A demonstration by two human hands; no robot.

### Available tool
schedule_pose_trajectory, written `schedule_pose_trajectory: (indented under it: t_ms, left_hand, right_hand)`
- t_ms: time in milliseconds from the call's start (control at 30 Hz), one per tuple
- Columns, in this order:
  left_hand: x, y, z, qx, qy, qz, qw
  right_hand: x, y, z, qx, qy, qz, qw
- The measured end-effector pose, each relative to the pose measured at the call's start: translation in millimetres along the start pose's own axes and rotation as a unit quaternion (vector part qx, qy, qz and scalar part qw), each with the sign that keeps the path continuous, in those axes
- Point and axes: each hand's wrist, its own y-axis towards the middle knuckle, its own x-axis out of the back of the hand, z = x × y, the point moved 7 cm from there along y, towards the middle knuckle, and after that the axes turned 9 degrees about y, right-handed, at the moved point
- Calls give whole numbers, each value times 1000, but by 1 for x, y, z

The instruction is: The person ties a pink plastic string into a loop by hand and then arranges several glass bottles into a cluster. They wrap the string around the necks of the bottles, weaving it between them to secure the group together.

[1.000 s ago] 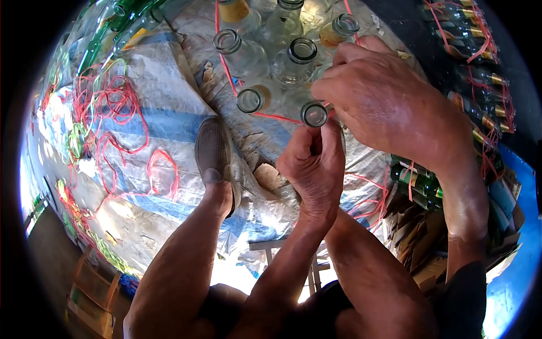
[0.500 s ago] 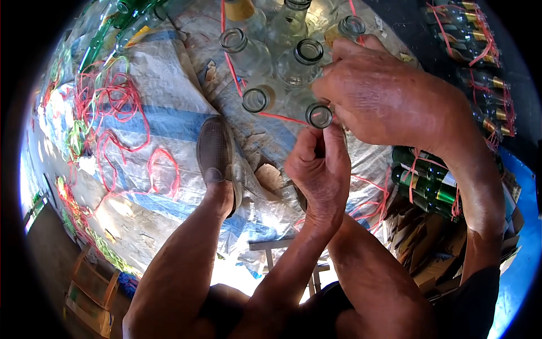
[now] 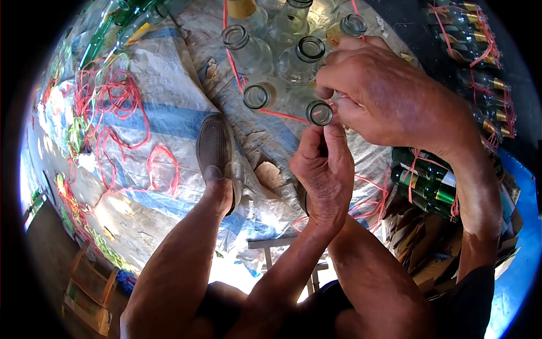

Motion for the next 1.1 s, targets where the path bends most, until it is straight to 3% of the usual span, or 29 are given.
schedule_pose_trajectory:
  t_ms: [200, 300, 400, 500, 600, 700, 900, 1100]
  left_hand:
    - [-1, 1, -4, 11, -1, 17, 1000]
    - [-2, 1, -10, 10, 11, 18, 1000]
    - [-5, 0, -4, 26, -14, 22, 999]
    - [-5, 0, -6, 24, -17, 17, 999]
    - [-5, -1, 1, 41, -46, 35, 997]
    - [-5, -2, 4, 35, -32, 25, 999]
    - [-6, -2, 2, 28, -10, 36, 999]
    - [-13, -2, 2, 88, -46, 63, 993]
  right_hand:
    - [9, -4, -2, -7, 80, -71, 994]
    - [7, -4, -11, -96, 179, -60, 977]
    - [5, -8, -11, -67, 194, -120, 971]
    - [9, -11, 0, 21, 70, -176, 982]
    - [13, -11, 10, 40, -71, -181, 980]
    - [17, -6, 21, 67, -129, -159, 977]
    - [23, -7, 18, 22, -68, -177, 982]
    - [12, -16, -21, -107, 173, -181, 962]
